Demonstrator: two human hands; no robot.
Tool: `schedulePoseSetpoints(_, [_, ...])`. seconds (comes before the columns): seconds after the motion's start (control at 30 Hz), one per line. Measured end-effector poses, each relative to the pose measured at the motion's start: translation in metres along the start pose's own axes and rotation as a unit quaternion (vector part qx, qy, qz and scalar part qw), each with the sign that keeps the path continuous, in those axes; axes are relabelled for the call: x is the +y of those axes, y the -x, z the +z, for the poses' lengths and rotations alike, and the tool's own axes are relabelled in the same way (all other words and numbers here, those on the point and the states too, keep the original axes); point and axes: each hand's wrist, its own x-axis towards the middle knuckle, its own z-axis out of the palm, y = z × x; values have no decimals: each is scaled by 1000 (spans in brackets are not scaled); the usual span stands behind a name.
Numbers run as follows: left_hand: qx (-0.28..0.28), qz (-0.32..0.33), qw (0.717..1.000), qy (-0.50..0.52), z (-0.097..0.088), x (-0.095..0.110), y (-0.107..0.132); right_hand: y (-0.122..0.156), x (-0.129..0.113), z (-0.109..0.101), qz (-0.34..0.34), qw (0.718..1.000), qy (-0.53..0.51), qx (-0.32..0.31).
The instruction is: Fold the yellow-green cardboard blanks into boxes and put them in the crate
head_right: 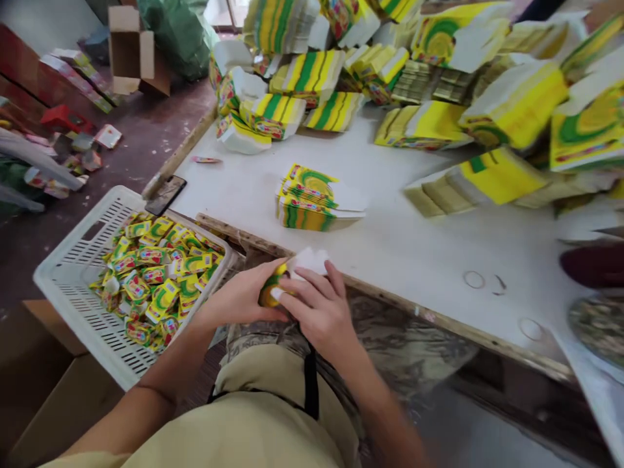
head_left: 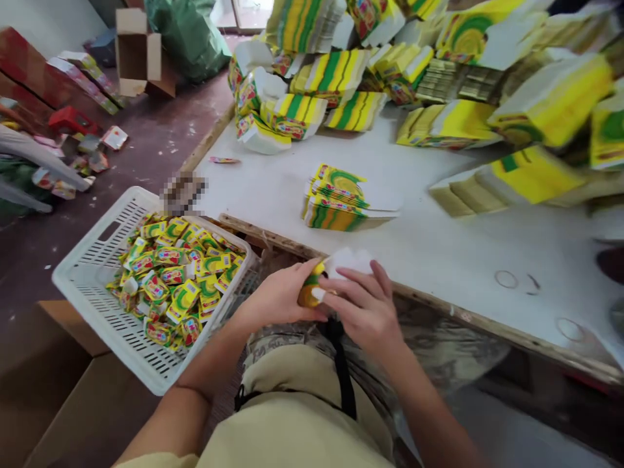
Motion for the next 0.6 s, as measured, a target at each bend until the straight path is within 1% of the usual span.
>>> schedulePoseSetpoints(0.03, [0, -15, 1000, 4, 8, -2, -5, 0, -3, 4, 27, 999, -5, 31])
schedulePoseSetpoints(0.07, [10, -25, 1000, 9, 16, -4, -8, -1, -5, 8, 72, 995, -18, 71])
schedulePoseSetpoints(0.1, [26, -29, 999, 9, 22, -6, -11, -1, -6, 13, 128, 984, -45, 112])
schedulePoseSetpoints(0.13, [42, -27, 999, 5, 28, -8, -13, -1, -6, 17, 188, 968, -93, 139])
schedulePoseSetpoints(0.17, [53, -18, 998, -2, 32, -10, -14, -1, -4, 22, 245, 945, -159, 148])
schedulePoseSetpoints(0.2, [59, -4, 998, -9, 35, -12, -15, -1, -3, 26, 293, 915, -241, 137])
schedulePoseSetpoints(0.23, [63, 12, 998, -16, 38, -13, -15, -2, 0, 28, 332, 877, -327, 113])
schedulePoseSetpoints(0.27, [66, 28, 997, -23, 40, -15, -15, -2, 2, 30, 362, 834, -409, 80])
schedulePoseSetpoints(0.33, [69, 61, 995, -40, 45, -18, -15, -3, 6, 32, 395, 745, -537, 6])
schedulePoseSetpoints(0.37, [66, 79, 994, -48, 47, -19, -15, -4, 7, 32, 405, 709, -577, -24])
schedulePoseSetpoints(0.4, [63, 94, 992, -55, 49, -20, -15, -4, 8, 32, 410, 682, -604, -48])
schedulePoseSetpoints(0.43, [60, 105, 991, -61, 51, -21, -16, -4, 9, 32, 413, 665, -619, -64])
schedulePoseSetpoints(0.47, [57, 110, 990, -64, 52, -21, -16, -4, 10, 33, 414, 657, -626, -72])
schedulePoseSetpoints(0.5, [55, 107, 991, -65, 53, -21, -16, -3, 10, 34, 413, 659, -625, -72])
schedulePoseSetpoints(0.53, [52, 99, 992, -61, 53, -21, -17, -2, 11, 36, 408, 671, -616, -65])
schedulePoseSetpoints(0.57, [47, 87, 994, -55, 52, -20, -17, 0, 11, 37, 395, 694, -600, -56])
schedulePoseSetpoints(0.6, [42, 69, 996, -48, 52, -20, -17, 2, 11, 39, 374, 724, -577, -47])
